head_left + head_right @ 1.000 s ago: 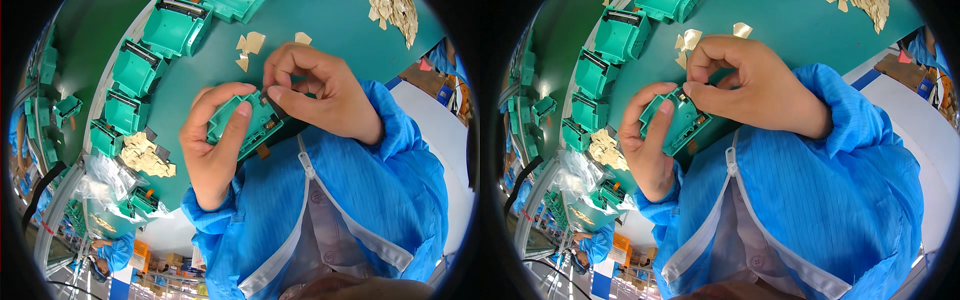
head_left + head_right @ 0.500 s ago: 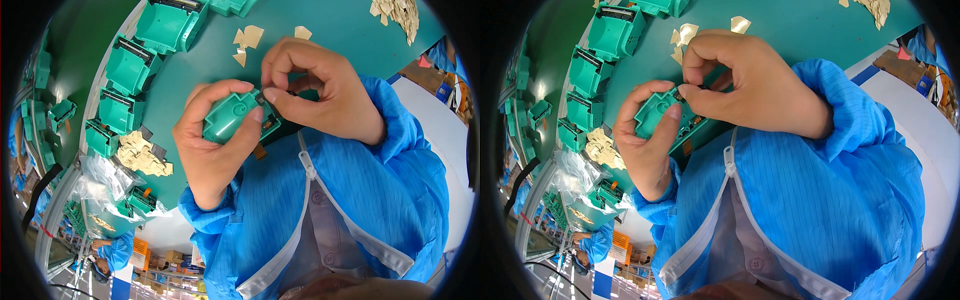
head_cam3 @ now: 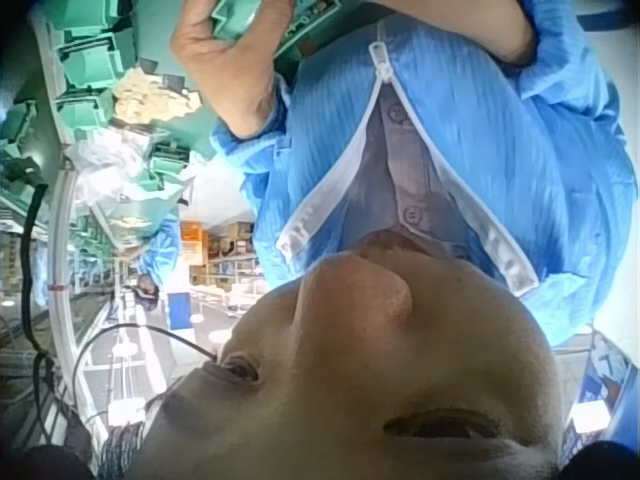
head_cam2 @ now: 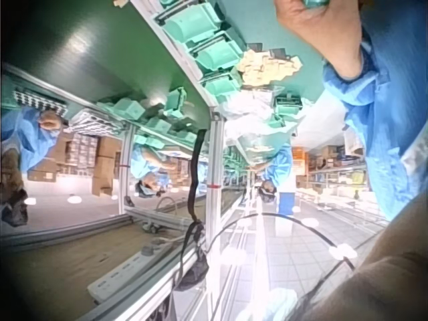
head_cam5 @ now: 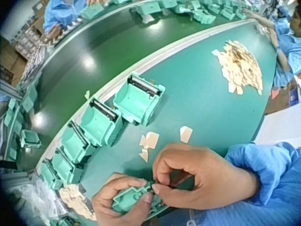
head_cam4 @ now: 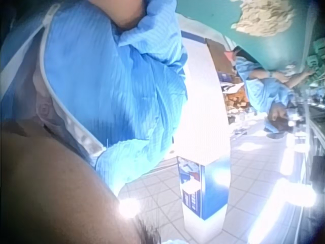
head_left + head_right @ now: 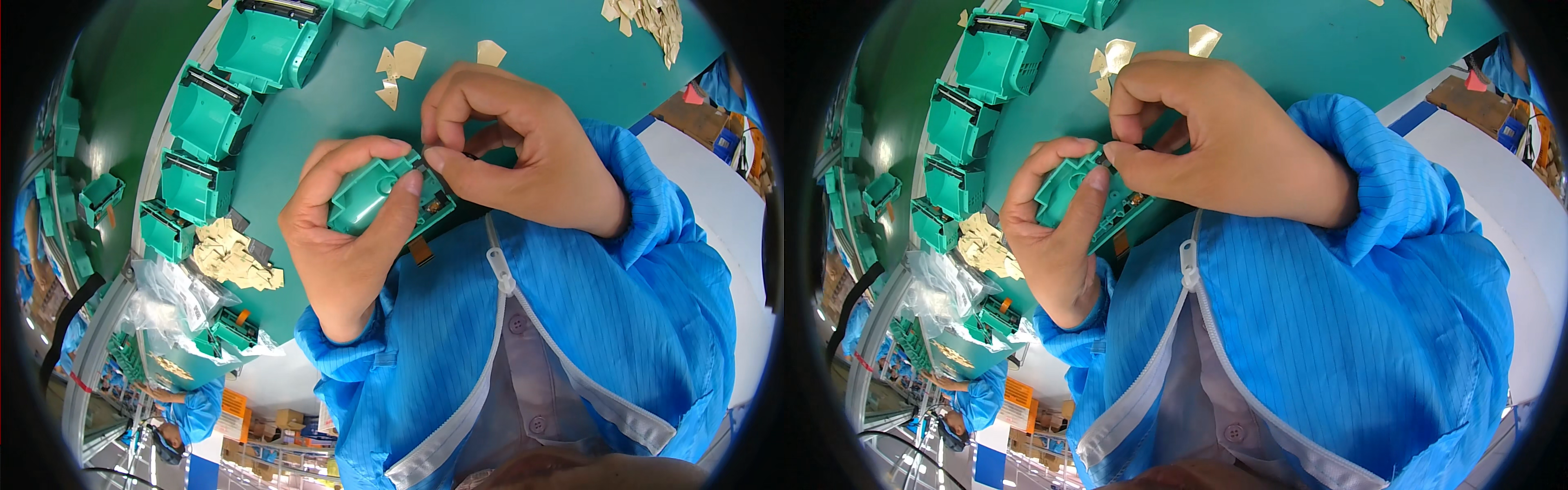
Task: The person assembles small green plastic housing components with internal electronic modules by hand on an assembly line.
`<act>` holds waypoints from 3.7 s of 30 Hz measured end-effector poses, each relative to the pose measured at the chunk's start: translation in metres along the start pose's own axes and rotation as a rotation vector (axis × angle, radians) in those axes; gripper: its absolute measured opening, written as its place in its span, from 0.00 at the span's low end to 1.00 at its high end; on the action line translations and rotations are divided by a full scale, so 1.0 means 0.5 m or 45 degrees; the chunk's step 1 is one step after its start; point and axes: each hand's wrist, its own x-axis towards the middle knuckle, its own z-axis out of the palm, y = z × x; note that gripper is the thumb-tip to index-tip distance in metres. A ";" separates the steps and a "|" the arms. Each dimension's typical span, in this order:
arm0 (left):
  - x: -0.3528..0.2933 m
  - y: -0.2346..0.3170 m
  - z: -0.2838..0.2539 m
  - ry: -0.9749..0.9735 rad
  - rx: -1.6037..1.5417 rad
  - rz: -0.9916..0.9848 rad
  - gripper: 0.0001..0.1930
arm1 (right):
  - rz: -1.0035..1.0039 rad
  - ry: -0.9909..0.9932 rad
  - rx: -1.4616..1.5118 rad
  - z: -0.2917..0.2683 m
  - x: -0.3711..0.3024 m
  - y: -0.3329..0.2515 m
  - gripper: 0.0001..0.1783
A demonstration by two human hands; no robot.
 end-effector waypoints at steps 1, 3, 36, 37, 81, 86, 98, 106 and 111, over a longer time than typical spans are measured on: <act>0.000 -0.001 0.001 0.003 -0.024 0.004 0.12 | -0.002 -0.004 -0.003 -0.001 0.000 0.000 0.08; 0.001 -0.003 0.000 -0.001 -0.031 0.008 0.13 | 0.004 -0.008 0.001 -0.002 0.001 0.001 0.08; -0.014 -0.109 -0.037 -0.242 -0.884 -0.067 0.12 | 0.368 -0.416 0.471 0.000 -0.001 0.003 0.09; -0.015 -0.107 -0.037 -0.241 -0.876 -0.067 0.11 | 0.378 -0.416 0.469 0.002 -0.001 0.003 0.09; -0.018 -0.151 -0.087 -0.346 -0.747 0.145 0.12 | 0.390 -0.351 0.491 0.024 -0.004 0.005 0.04; -0.020 -0.145 -0.087 -0.333 -0.714 0.173 0.13 | 0.405 -0.342 0.486 0.028 -0.003 0.005 0.04; -0.022 -0.112 -0.058 -0.163 -1.040 0.078 0.12 | 0.432 -0.339 0.750 0.043 0.002 0.037 0.17; -0.005 -0.107 -0.072 -0.394 -0.882 0.370 0.26 | 0.087 -0.692 0.094 0.003 0.030 -0.021 0.20; -0.012 -0.049 -0.097 0.486 0.016 0.545 0.27 | -0.357 -0.357 -0.310 -0.033 0.180 -0.128 0.13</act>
